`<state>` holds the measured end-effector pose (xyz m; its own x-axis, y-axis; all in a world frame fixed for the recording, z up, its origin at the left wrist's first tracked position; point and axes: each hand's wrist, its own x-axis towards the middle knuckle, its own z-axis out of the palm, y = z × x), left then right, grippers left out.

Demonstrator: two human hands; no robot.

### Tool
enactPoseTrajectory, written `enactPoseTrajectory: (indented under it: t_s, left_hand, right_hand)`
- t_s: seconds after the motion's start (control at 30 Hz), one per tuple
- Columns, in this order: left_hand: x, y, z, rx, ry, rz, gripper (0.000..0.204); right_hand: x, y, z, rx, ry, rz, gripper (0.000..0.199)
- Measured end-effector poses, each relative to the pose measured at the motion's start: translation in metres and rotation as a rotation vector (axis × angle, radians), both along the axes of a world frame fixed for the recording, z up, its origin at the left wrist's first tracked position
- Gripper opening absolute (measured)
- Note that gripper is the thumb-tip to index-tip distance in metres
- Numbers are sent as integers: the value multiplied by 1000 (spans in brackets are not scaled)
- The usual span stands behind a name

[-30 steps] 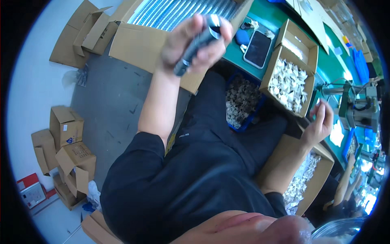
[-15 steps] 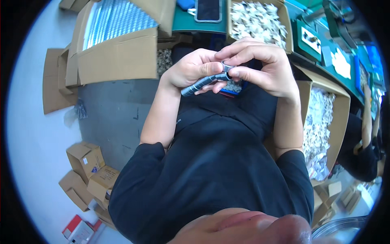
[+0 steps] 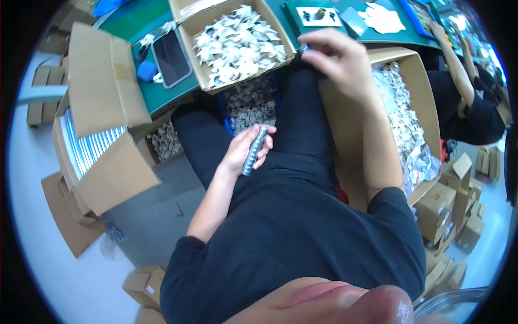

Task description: The person retrieves components from boxes, presses parts using a benchtop machine, and fits them onto metal cylinders taken from a cardboard box.

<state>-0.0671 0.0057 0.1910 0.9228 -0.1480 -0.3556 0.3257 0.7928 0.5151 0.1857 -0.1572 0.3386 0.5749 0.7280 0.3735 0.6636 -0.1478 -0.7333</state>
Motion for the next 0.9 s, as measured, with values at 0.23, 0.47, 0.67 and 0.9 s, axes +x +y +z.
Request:
enactPoseTrajectory:
  t_s: [0.23,0.47,0.67,0.9]
  left_hand:
    - [-20,-12,-90,3,601,-74,48]
    - [-6,15,-94,133,476,-171,45]
    - [8,7,-100,100,500,-230,42]
    - [14,3,-109,112,511,-193,41]
  right_hand:
    - [116,-24,-57,75,-189,-625,26]
    - [140,-12,-102,45,-189,-834,26]
    - [202,-37,-147,35,-191,-988,26]
    - [181,-175,-148,16,-244,-1098,26]
